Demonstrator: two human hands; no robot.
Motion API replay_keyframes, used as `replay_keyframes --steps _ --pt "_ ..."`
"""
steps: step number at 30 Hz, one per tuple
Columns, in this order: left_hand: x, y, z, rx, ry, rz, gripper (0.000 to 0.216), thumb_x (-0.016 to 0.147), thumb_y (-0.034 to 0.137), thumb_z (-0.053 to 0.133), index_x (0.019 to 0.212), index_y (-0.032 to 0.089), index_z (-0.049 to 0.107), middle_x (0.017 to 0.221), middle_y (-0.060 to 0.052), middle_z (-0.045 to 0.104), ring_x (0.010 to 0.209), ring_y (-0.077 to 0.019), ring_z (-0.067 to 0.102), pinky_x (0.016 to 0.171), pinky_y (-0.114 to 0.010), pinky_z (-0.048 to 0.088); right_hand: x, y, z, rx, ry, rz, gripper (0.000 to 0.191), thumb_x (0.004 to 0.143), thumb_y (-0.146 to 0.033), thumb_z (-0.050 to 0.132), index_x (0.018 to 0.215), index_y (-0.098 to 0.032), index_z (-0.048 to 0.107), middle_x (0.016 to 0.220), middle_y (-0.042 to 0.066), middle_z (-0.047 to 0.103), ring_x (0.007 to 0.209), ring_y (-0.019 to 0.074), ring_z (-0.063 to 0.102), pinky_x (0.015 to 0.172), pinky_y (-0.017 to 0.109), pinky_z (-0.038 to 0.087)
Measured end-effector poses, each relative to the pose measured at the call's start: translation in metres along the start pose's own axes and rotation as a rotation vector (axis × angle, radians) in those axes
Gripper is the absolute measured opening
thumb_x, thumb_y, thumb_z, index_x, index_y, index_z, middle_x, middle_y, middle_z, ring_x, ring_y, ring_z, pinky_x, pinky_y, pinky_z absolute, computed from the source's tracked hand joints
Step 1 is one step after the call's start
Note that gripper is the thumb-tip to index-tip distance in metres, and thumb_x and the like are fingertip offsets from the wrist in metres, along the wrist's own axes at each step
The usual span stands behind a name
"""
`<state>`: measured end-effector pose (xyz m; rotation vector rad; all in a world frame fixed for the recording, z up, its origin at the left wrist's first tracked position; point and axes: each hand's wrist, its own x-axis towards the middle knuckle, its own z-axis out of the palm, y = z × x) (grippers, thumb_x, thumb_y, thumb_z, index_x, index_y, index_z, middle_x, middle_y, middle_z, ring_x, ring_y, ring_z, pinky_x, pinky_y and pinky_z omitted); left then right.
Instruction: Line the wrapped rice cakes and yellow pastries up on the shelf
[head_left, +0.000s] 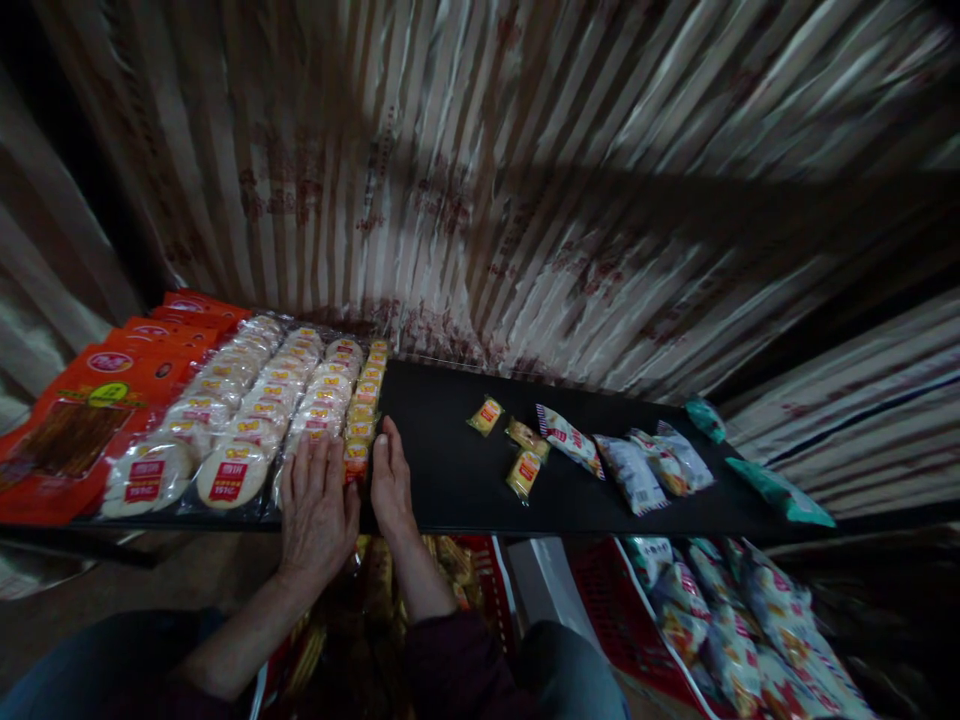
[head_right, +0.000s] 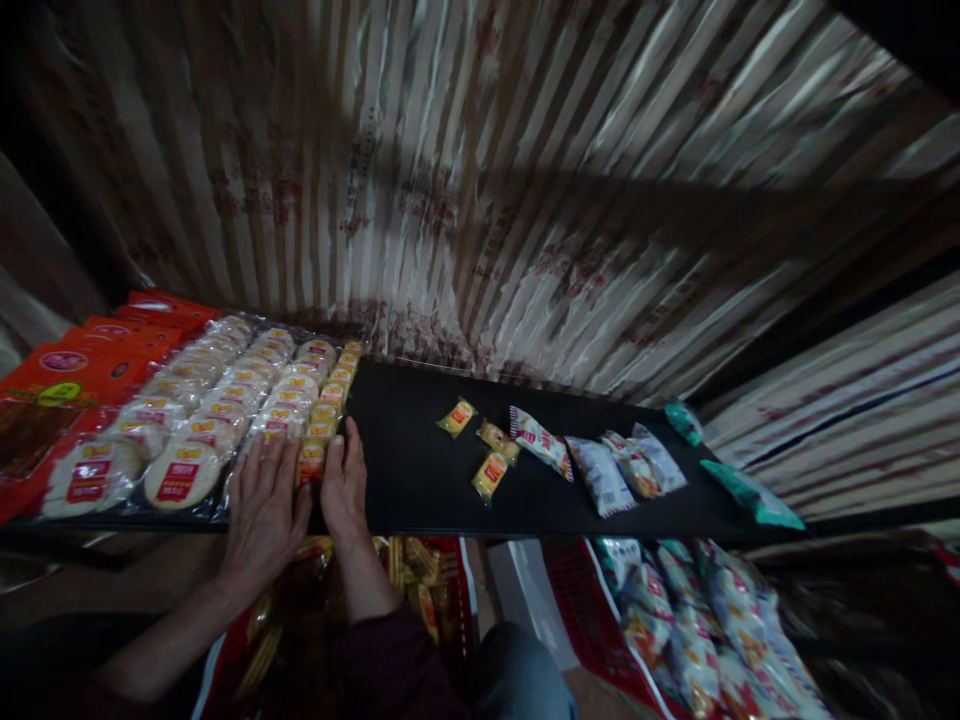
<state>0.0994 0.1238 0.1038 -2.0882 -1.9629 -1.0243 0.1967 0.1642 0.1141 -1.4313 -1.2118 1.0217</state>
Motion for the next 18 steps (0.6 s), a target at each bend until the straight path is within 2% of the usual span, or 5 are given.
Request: replay_keyframes --steps 5,12,18 --pt "0.0 -0.003 0.002 -0.004 0.009 0.025 0.054 0.081 0.018 0.042 0.134 0.006 0.041 0.139 -0.021 0.044 0.139 -0.0321 0.02 0.109 -0.053 0.022 0.0 -0.002 0.009 0.038 -0.026 -0.012 0.053 0.092 -0.049 0.032 0.135 -0.02 0.042 0.138 0.006 0.048 0.127 0.018 0.044 0.108 0.035 0.031" --pt "-0.002 -0.005 0.004 0.017 0.013 0.054 0.055 0.08 0.016 0.041 0.134 0.004 0.039 0.139 -0.022 0.044 0.14 -0.0317 0.018 0.11 -0.053 0.021 -0.003 -0.003 0.011 0.006 -0.037 -0.019 0.055 0.092 -0.051 0.031 0.136 -0.02 0.041 0.138 0.007 0.048 0.128 0.0183 0.043 0.109 0.036 0.03" --pt "-0.001 -0.005 0.004 -0.032 0.008 0.039 0.06 0.082 0.019 0.04 0.14 0.008 0.031 0.143 -0.02 0.039 0.14 -0.0304 0.017 0.11 -0.054 0.019 -0.004 0.003 0.013 -0.005 0.01 -0.06 0.051 0.093 -0.046 0.03 0.134 -0.019 0.043 0.137 0.008 0.049 0.127 0.0173 0.044 0.108 0.036 0.032"
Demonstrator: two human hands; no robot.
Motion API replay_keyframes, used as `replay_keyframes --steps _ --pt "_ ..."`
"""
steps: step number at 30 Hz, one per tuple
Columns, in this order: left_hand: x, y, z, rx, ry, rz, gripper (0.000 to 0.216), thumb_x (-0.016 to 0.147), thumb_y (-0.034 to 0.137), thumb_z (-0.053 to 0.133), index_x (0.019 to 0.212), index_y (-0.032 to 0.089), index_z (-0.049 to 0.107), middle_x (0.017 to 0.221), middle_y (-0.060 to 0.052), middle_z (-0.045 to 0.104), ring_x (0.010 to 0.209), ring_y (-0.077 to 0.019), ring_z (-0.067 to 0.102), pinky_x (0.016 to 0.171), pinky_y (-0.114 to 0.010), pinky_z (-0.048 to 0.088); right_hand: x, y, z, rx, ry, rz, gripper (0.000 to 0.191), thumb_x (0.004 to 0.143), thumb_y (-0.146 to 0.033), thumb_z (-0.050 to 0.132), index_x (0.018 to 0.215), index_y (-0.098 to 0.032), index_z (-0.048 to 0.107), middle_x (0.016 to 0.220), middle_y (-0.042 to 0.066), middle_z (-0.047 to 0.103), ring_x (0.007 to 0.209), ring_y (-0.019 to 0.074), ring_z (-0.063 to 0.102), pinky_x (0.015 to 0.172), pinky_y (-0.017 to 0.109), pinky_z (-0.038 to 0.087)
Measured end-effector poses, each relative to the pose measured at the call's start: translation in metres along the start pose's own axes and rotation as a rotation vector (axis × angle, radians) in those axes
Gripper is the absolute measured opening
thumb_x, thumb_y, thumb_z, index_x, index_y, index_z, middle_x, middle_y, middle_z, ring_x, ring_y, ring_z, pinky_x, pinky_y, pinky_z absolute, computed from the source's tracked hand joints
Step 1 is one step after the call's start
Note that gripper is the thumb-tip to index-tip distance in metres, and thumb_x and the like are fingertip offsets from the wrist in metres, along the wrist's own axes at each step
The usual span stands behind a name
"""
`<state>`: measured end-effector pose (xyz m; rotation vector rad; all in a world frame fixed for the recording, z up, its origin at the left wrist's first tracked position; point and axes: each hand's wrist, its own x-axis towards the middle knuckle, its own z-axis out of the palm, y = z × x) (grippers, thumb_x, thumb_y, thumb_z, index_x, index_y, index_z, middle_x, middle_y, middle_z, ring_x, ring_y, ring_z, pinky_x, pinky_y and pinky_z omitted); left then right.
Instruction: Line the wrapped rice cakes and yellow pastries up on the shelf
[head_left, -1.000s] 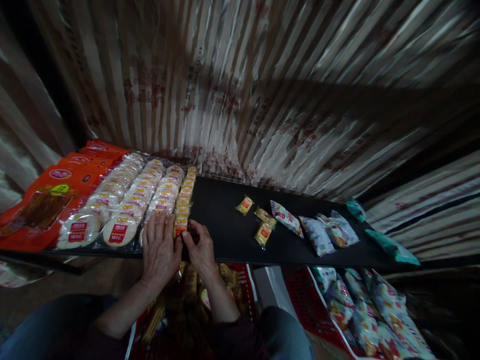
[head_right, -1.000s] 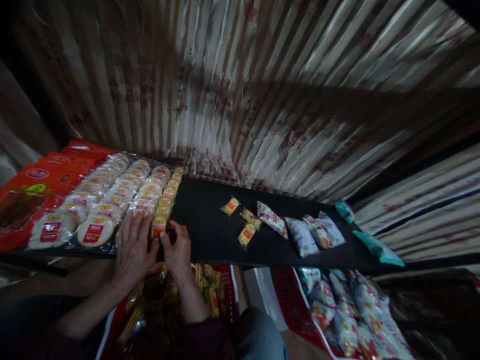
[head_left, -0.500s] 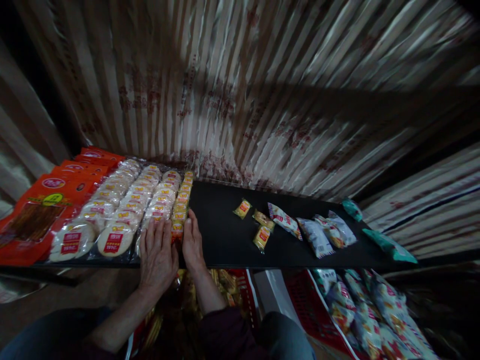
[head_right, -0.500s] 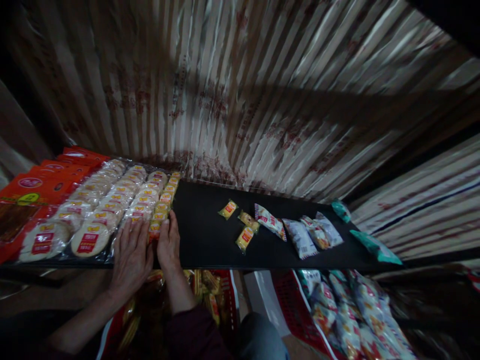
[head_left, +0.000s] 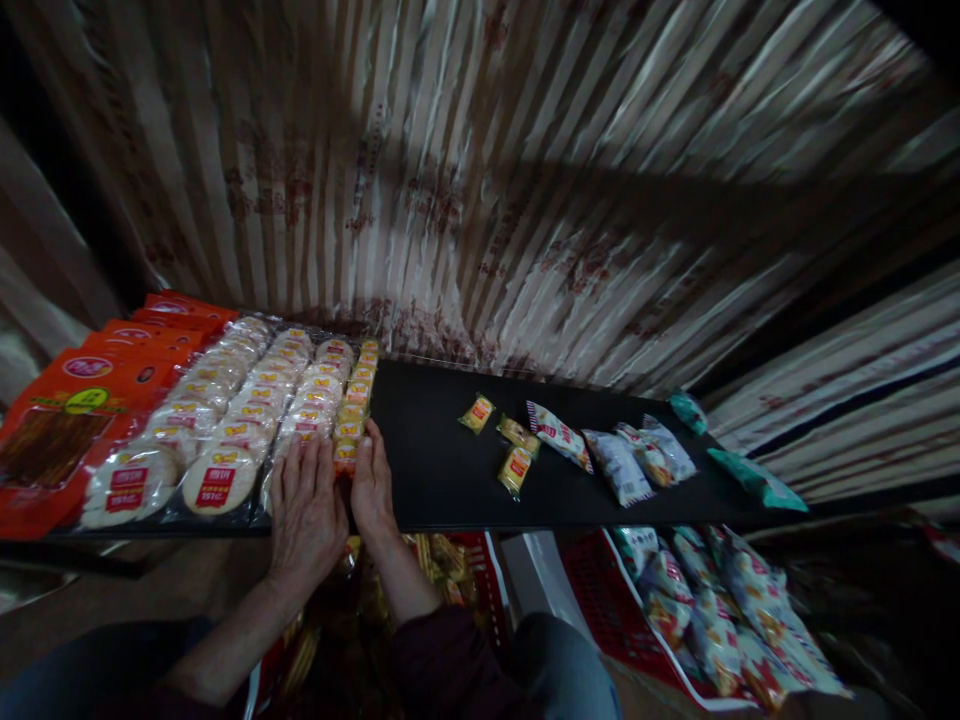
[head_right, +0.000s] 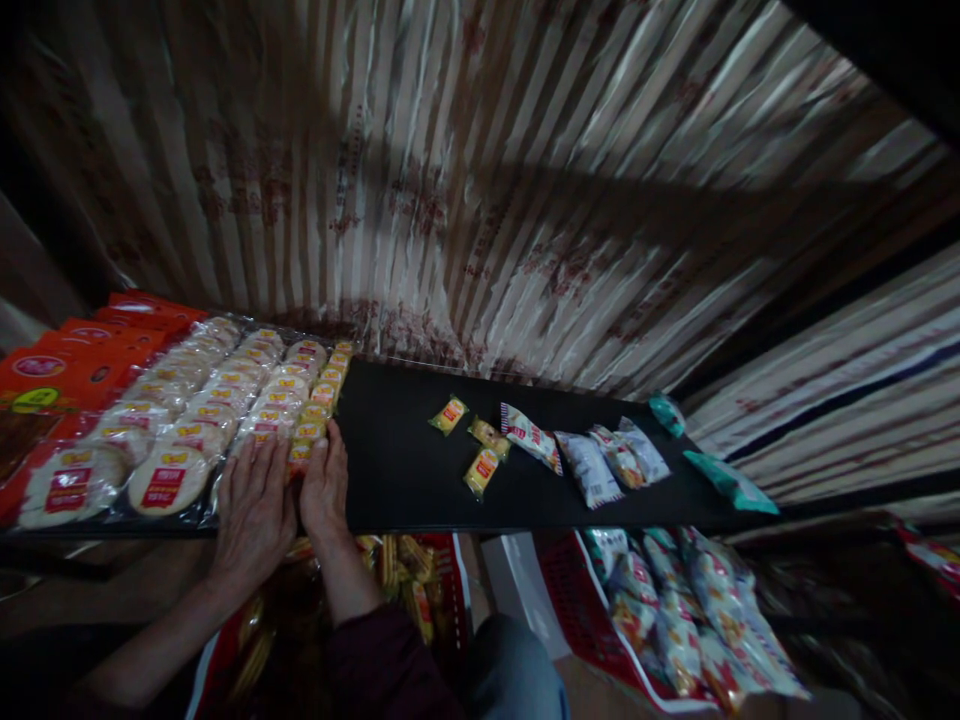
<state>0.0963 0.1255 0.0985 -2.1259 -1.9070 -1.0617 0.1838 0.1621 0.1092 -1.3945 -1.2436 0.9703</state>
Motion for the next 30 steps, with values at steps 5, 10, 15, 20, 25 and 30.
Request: replay_keyframes --steps 5,10,15,20,25,30 --pt "0.0 0.005 -0.004 -0.025 0.032 -0.01 0.062 0.084 0.024 0.041 0.143 0.01 0.025 0.147 -0.019 0.032 0.141 -0.0315 0.015 0.11 -0.056 0.019 -0.002 0.003 -0.006 -0.026 0.067 0.042 0.051 0.094 -0.044 0.028 0.133 -0.016 0.044 0.138 0.009 0.047 0.13 0.0171 0.041 0.11 0.037 0.029" --pt "-0.005 0.016 -0.01 -0.103 0.036 0.12 0.056 0.082 0.02 0.045 0.137 0.011 0.037 0.145 -0.017 0.037 0.141 -0.0308 0.016 0.111 -0.054 0.022 -0.009 0.001 -0.021 -0.016 0.105 0.083 0.049 0.093 -0.042 0.029 0.13 -0.014 0.046 0.136 0.011 0.05 0.128 0.0174 0.044 0.109 0.036 0.03" --pt "-0.024 0.034 -0.008 -0.319 -0.067 0.39 0.051 0.08 0.006 0.036 0.131 0.012 0.044 0.132 -0.013 0.053 0.131 -0.0206 0.039 0.106 -0.038 0.039 -0.035 0.005 -0.042 0.153 0.098 0.047 0.041 0.091 -0.039 0.036 0.123 -0.017 0.05 0.12 0.01 0.062 0.109 0.0161 0.059 0.096 0.032 0.044" --pt "-0.055 0.051 -0.009 -0.422 -0.222 0.428 0.046 0.081 0.007 0.034 0.12 0.014 0.056 0.121 -0.01 0.062 0.115 -0.0166 0.056 0.098 -0.026 0.046 -0.082 0.027 -0.078 0.049 0.124 -0.025 0.03 0.084 -0.028 0.042 0.107 -0.018 0.058 0.094 0.007 0.069 0.086 0.0169 0.065 0.079 0.03 0.051" --pt "-0.085 0.055 0.001 -0.403 -0.642 0.259 0.045 0.083 0.012 0.032 0.114 0.025 0.061 0.127 -0.004 0.058 0.112 -0.0178 0.058 0.097 -0.027 0.046 -0.112 0.074 -0.104 -0.284 -0.015 0.021 0.028 0.08 -0.023 0.041 0.094 -0.021 0.065 0.09 0.007 0.071 0.085 0.02 0.067 0.079 0.033 0.052" --pt "-0.086 0.035 0.025 -0.139 -0.681 -0.001 0.037 0.079 0.015 0.039 0.109 0.015 0.061 0.129 -0.015 0.054 0.12 -0.0262 0.049 0.101 -0.045 0.039 -0.115 0.109 -0.106 -0.565 -0.001 0.088 0.032 0.076 -0.015 0.045 0.098 -0.019 0.068 0.102 0.01 0.07 0.098 0.0224 0.065 0.089 0.036 0.049"
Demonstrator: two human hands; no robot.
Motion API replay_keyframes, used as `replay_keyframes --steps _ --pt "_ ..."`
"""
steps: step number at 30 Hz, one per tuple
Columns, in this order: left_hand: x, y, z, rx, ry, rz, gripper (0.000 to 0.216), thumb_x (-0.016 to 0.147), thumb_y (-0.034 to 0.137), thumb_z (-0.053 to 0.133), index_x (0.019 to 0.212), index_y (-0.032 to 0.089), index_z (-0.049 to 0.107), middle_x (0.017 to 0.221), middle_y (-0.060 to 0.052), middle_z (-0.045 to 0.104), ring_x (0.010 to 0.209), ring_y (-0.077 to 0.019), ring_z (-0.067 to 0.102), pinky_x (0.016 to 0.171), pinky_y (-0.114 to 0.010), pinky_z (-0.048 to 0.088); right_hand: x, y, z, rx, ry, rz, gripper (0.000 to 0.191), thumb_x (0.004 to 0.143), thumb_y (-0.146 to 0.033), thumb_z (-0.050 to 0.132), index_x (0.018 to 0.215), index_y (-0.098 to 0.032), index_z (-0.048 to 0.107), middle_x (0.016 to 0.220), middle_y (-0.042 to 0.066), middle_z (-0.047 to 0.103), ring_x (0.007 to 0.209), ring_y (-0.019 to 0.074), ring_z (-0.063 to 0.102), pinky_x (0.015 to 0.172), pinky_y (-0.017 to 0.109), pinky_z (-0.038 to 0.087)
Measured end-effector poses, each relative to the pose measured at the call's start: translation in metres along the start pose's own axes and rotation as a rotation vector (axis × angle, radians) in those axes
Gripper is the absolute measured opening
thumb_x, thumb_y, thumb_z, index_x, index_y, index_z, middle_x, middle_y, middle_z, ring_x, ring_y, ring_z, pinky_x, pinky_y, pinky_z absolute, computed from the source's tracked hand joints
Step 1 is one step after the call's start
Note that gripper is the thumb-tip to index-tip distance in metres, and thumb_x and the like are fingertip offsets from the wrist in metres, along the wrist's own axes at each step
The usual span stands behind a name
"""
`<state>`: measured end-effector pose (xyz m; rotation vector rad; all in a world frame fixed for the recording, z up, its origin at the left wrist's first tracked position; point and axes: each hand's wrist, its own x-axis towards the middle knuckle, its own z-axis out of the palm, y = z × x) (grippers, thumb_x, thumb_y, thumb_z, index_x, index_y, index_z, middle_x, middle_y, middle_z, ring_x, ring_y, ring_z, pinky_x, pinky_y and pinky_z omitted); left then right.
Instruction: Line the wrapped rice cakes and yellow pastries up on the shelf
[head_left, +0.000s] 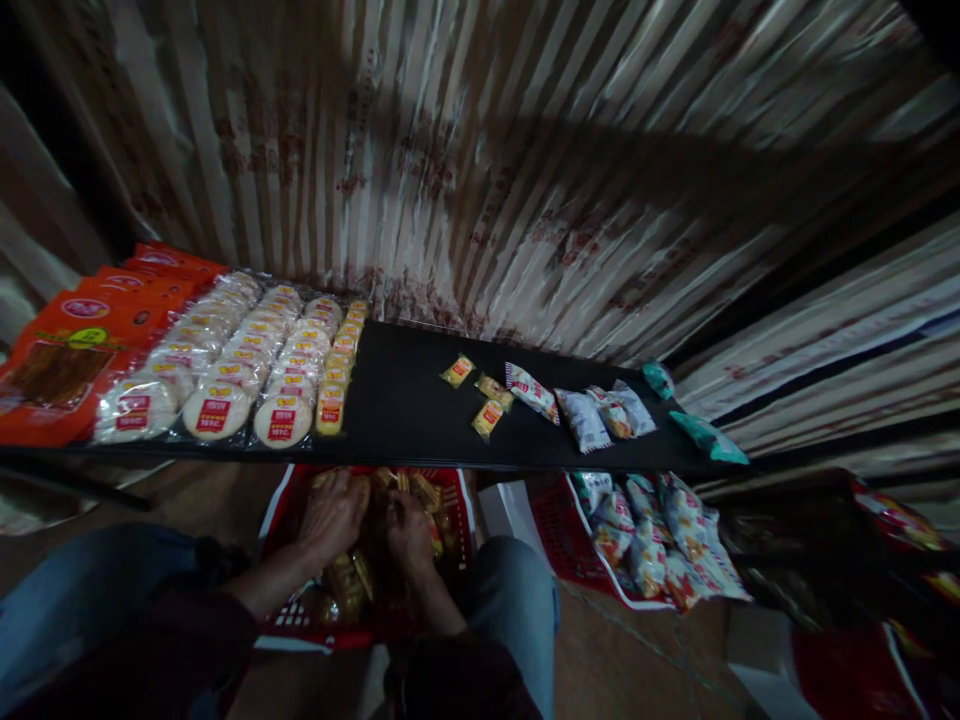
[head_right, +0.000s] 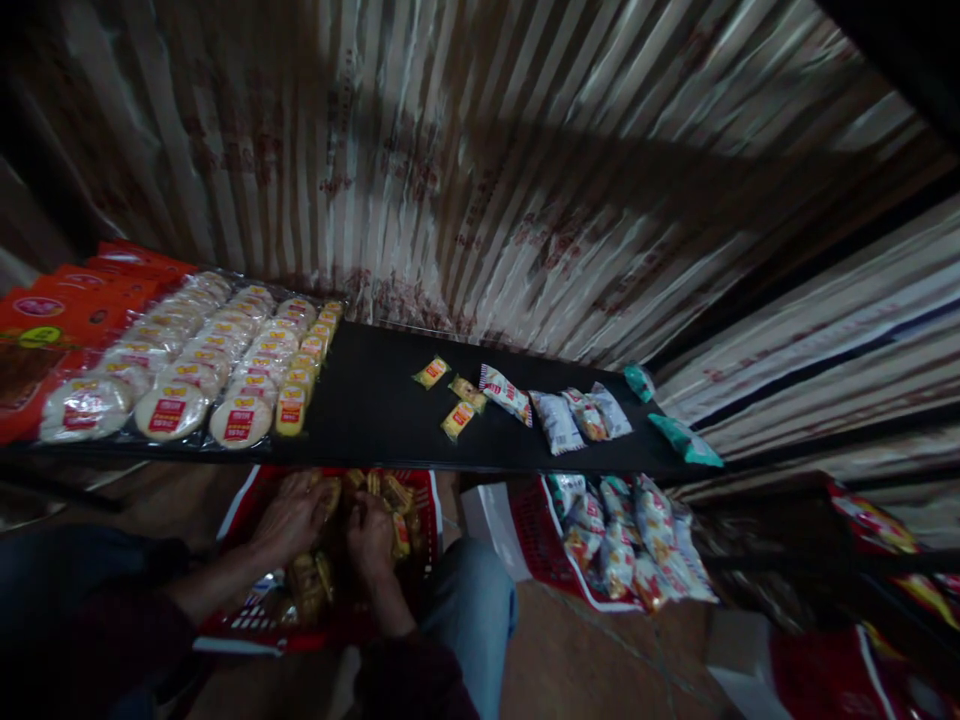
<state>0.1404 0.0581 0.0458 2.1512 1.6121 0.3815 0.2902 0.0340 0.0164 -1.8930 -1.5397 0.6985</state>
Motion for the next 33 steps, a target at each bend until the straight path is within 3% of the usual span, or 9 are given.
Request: replay_keyframes --steps 3,6,8,10,13,17,20,27,33 --pt "0.008 -0.012 0.003 -0.009 -0.12 -0.125 0.041 0.081 0.018 0.036 0.116 0.011 0.057 0.126 -0.019 0.055 0.118 -0.0267 0.051 0.099 -0.045 0.04 -0.001 0.003 0.004 -0.077 -0.033 -0.003 0.034 0.075 -0.012 0.047 0.102 -0.018 0.068 0.103 0.011 0.07 0.097 0.0227 0.065 0.088 0.035 0.05" --pt "0.006 -0.017 0.015 -0.033 -0.276 -0.201 0.046 0.081 0.025 0.039 0.123 0.014 0.053 0.136 -0.02 0.047 0.118 -0.0313 0.052 0.096 -0.05 0.04 -0.006 0.001 0.004 -0.106 -0.117 -0.026 0.035 0.076 -0.013 0.048 0.104 -0.016 0.068 0.104 0.012 0.07 0.096 0.0227 0.066 0.087 0.033 0.05" --pt "0.002 -0.016 0.029 -0.045 -0.304 -0.173 0.054 0.078 0.023 0.042 0.13 0.012 0.047 0.14 -0.021 0.043 0.129 -0.0331 0.041 0.102 -0.051 0.034 -0.009 0.0 0.004 -0.099 -0.157 -0.049 0.035 0.076 -0.012 0.048 0.105 -0.015 0.068 0.104 0.012 0.07 0.097 0.0221 0.066 0.088 0.032 0.049" --pt "-0.001 -0.015 0.043 -0.108 -0.318 -0.079 0.061 0.074 0.018 0.045 0.134 0.006 0.041 0.142 -0.021 0.039 0.136 -0.0287 0.03 0.108 -0.042 0.029 -0.011 -0.001 0.004 -0.096 -0.151 -0.071 0.037 0.075 -0.011 0.047 0.106 -0.017 0.067 0.105 0.011 0.07 0.098 0.0218 0.065 0.089 0.032 0.049" --pt "-0.001 -0.012 0.053 -0.216 -0.268 -0.072 0.058 0.073 0.014 0.043 0.131 0.01 0.045 0.139 -0.016 0.046 0.133 -0.0223 0.037 0.109 -0.036 0.028 -0.011 0.0 0.006 -0.096 -0.112 -0.084 0.04 0.074 -0.01 0.048 0.107 -0.019 0.067 0.106 0.011 0.07 0.099 0.0222 0.065 0.088 0.032 0.049" --pt "0.002 -0.008 0.053 -0.252 -0.153 -0.141 0.054 0.072 0.013 0.046 0.126 0.012 0.048 0.135 -0.014 0.05 0.13 -0.0215 0.04 0.109 -0.036 0.029 -0.008 -0.003 0.006 -0.075 -0.126 -0.103 0.039 0.075 -0.01 0.047 0.106 -0.02 0.068 0.101 0.011 0.072 0.094 0.0224 0.067 0.083 0.031 0.051" --pt "0.005 -0.006 0.054 -0.308 -0.15 -0.193 0.052 0.072 0.009 0.047 0.123 0.009 0.049 0.134 -0.015 0.05 0.13 -0.0206 0.04 0.108 -0.034 0.029 -0.008 -0.005 0.004 -0.022 -0.138 -0.121 0.04 0.075 -0.01 0.045 0.105 -0.022 0.068 0.098 0.008 0.073 0.089 0.0208 0.069 0.08 0.03 0.052" --pt "0.011 -0.001 0.048 -0.608 -0.182 -0.384 0.043 0.072 0.012 0.049 0.115 0.01 0.052 0.117 -0.012 0.063 0.109 -0.0181 0.059 0.097 -0.03 0.042 -0.005 -0.009 0.002 0.072 -0.066 0.003 0.034 0.076 -0.015 0.048 0.101 -0.019 0.069 0.099 0.009 0.073 0.093 0.0223 0.068 0.085 0.033 0.051" --pt "0.0 0.003 0.033 -0.712 -0.13 -0.387 0.038 0.073 0.021 0.05 0.111 0.015 0.055 0.115 -0.009 0.064 0.107 -0.0203 0.061 0.093 -0.033 0.046 -0.002 -0.01 0.002 0.188 0.005 0.038 0.028 0.077 -0.023 0.052 0.099 -0.017 0.068 0.101 0.01 0.071 0.095 0.0215 0.066 0.087 0.034 0.05"
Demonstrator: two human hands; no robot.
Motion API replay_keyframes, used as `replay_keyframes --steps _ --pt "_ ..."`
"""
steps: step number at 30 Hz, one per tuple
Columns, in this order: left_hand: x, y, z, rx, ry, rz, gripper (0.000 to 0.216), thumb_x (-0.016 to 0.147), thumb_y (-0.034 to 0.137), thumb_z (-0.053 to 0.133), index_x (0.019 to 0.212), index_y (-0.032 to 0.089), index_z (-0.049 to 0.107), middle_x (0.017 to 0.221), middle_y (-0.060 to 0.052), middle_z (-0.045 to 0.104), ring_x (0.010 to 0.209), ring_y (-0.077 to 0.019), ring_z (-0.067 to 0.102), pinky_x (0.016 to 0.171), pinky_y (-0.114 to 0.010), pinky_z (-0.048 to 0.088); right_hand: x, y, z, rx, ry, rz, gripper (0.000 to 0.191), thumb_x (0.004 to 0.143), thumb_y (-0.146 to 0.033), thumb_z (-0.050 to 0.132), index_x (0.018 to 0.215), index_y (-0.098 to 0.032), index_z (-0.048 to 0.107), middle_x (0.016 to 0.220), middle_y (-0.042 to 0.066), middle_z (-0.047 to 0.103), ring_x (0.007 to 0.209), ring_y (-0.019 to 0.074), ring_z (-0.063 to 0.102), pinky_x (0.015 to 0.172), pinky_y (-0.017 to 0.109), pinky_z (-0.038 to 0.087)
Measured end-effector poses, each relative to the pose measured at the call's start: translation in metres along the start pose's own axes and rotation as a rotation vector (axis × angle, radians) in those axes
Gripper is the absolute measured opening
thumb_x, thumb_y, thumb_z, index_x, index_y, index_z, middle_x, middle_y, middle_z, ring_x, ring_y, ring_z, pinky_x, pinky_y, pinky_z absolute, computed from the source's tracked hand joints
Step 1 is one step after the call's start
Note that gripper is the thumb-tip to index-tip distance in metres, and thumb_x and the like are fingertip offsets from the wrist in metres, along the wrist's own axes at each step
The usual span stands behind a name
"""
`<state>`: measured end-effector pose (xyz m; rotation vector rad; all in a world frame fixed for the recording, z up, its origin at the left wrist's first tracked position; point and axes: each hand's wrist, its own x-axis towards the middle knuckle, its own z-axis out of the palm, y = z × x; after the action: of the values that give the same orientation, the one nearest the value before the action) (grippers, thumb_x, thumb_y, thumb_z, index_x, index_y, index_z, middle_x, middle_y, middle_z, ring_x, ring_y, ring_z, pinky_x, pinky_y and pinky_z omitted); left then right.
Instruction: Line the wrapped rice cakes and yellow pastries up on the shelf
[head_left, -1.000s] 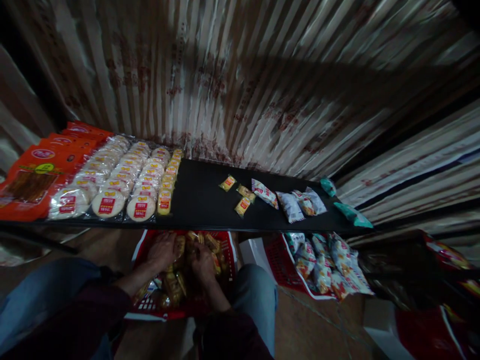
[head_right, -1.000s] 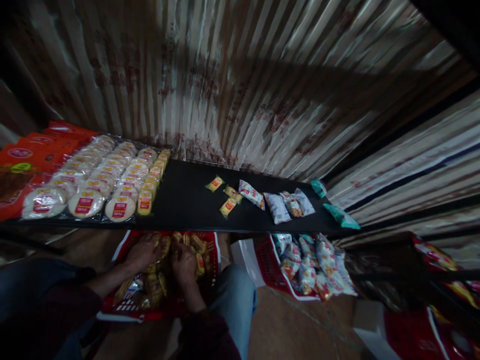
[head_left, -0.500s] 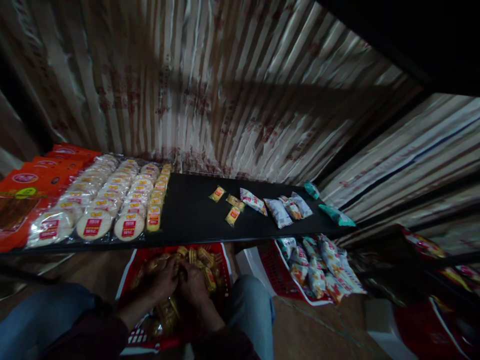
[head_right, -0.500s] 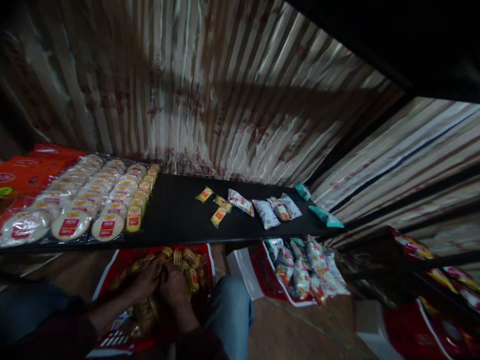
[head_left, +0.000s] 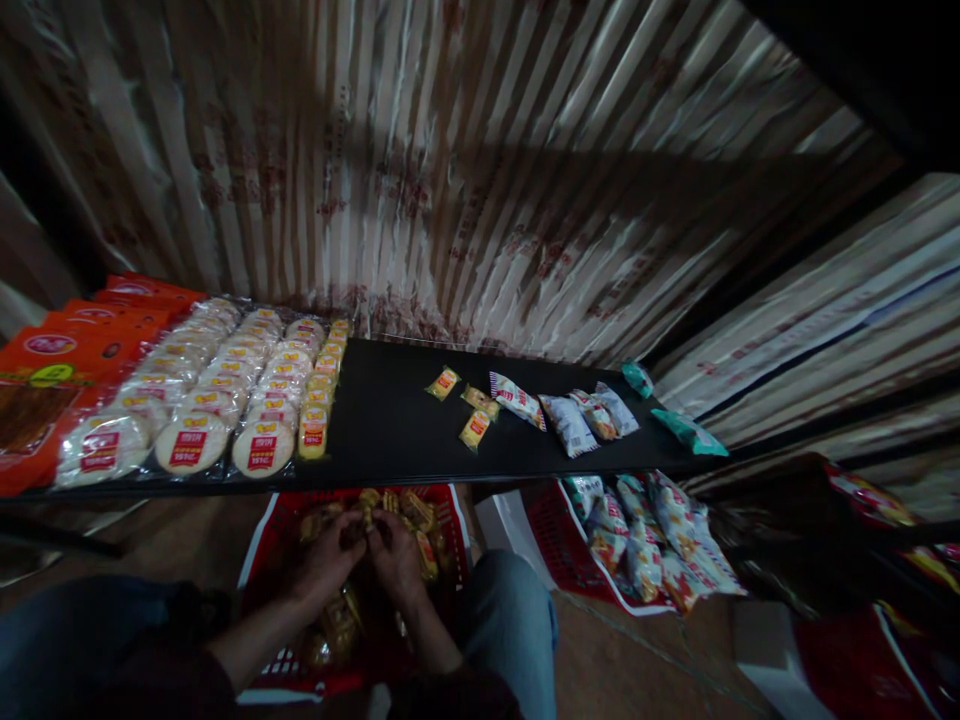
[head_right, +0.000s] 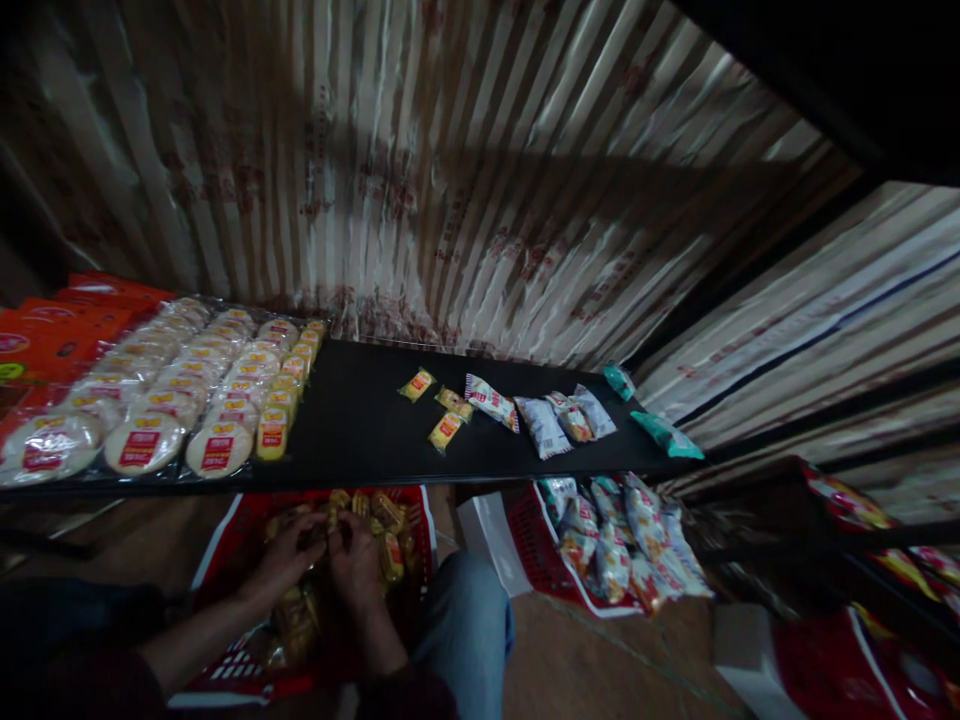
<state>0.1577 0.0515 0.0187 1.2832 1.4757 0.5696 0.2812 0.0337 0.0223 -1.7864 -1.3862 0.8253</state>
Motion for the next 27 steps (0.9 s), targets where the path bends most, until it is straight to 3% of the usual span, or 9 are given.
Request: replay_keyframes --steps 3,6,9,12,19,23,27 --pt "-0.008 0.002 -0.006 0.023 0.027 0.059 0.038 0.074 0.019 0.049 0.111 0.017 0.055 0.115 -0.009 0.063 0.104 -0.0196 0.061 0.093 -0.036 0.046 -0.002 -0.004 -0.001 0.098 0.0 -0.005 0.028 0.076 -0.027 0.055 0.099 -0.018 0.067 0.095 0.008 0.07 0.089 0.0203 0.066 0.083 0.033 0.051" --pt "-0.018 0.007 -0.011 0.029 0.115 0.239 0.038 0.072 0.018 0.05 0.11 0.019 0.055 0.115 -0.008 0.061 0.109 -0.02 0.057 0.098 -0.038 0.042 -0.007 -0.01 -0.003 0.283 -0.016 0.024 0.029 0.073 -0.029 0.06 0.1 -0.021 0.065 0.089 0.003 0.068 0.08 0.0173 0.065 0.078 0.031 0.052" --pt "-0.027 0.015 -0.014 0.028 0.188 0.319 0.038 0.07 0.019 0.053 0.108 0.02 0.056 0.114 -0.008 0.059 0.108 -0.022 0.056 0.096 -0.04 0.043 -0.011 -0.017 -0.006 0.525 -0.017 0.16 0.032 0.071 -0.033 0.064 0.101 -0.024 0.063 0.088 0.001 0.066 0.075 0.0159 0.063 0.07 0.028 0.052" --pt "-0.034 0.021 -0.015 -0.04 0.151 0.328 0.043 0.069 0.017 0.053 0.112 0.021 0.054 0.117 -0.009 0.058 0.109 -0.0223 0.055 0.096 -0.04 0.043 -0.013 -0.022 -0.009 0.707 0.006 0.262 0.031 0.069 -0.035 0.066 0.098 -0.024 0.063 0.086 0.002 0.067 0.075 0.0167 0.063 0.068 0.028 0.051" --pt "-0.041 0.029 -0.025 -0.44 -0.062 0.168 0.038 0.072 0.025 0.056 0.11 0.019 0.058 0.117 -0.009 0.062 0.107 -0.0232 0.056 0.096 -0.036 0.04 -0.014 -0.022 -0.012 0.804 -0.027 0.309 0.031 0.073 -0.043 0.062 0.095 -0.022 0.064 0.079 0.003 0.066 0.065 0.0162 0.06 0.058 0.028 0.048" --pt "-0.042 0.034 -0.031 -0.56 -0.037 0.049 0.037 0.068 0.029 0.063 0.103 0.018 0.061 0.116 -0.01 0.062 0.115 -0.0251 0.051 0.098 -0.033 0.038 -0.016 -0.02 -0.01 0.842 -0.028 0.306 0.035 0.068 -0.04 0.067 0.098 -0.023 0.064 0.076 0.001 0.064 0.062 0.0137 0.058 0.059 0.027 0.047" --pt "-0.039 0.033 -0.029 -0.645 -0.018 -0.057 0.04 0.062 0.022 0.068 0.101 0.019 0.061 0.112 -0.009 0.063 0.112 -0.025 0.053 0.089 -0.031 0.042 -0.018 -0.022 -0.01 0.808 -0.027 0.28 0.036 0.067 -0.039 0.07 0.099 -0.024 0.066 0.07 -0.001 0.062 0.056 0.012 0.054 0.056 0.026 0.045"
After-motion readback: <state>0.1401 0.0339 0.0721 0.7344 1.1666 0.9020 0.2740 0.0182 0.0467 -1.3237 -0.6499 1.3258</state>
